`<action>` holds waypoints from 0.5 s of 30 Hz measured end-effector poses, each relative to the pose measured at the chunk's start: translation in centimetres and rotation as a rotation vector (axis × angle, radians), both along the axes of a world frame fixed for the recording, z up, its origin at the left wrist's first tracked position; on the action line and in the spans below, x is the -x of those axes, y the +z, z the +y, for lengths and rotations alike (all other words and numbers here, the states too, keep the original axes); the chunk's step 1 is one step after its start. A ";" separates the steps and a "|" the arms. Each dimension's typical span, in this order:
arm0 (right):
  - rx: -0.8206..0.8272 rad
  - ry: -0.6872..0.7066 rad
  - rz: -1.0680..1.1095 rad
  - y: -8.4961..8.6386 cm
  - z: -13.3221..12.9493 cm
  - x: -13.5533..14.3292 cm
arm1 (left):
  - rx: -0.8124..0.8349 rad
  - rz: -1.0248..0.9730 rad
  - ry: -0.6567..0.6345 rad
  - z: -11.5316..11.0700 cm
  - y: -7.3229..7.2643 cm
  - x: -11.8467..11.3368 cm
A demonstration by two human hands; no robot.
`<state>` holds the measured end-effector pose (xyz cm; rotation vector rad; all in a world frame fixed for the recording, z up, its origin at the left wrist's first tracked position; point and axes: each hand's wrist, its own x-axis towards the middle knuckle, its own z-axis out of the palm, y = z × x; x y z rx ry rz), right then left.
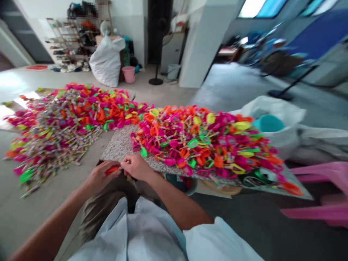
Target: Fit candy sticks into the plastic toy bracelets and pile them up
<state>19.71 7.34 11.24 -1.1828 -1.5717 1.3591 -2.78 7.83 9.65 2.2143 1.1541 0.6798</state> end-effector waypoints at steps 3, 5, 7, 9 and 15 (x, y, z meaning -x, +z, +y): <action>-0.138 -0.207 -0.153 0.6 2.3 -3.5 | 0.054 -0.080 0.164 1.6 -2.1 1.0; -0.250 -0.449 -0.261 2.1 4.6 -7.7 | 0.029 -0.079 0.222 3.4 -3.3 2.7; -0.328 -0.683 -0.338 4.2 6.9 -12.7 | -0.080 -0.003 0.284 5.3 -4.3 5.1; -0.383 -1.027 -0.555 6.1 9.1 -17.7 | -0.191 0.122 0.380 7.1 -5.3 8.1; -0.206 -1.209 -0.922 5.1 14.6 -29.8 | -0.240 0.552 0.578 10.0 -7.5 16.0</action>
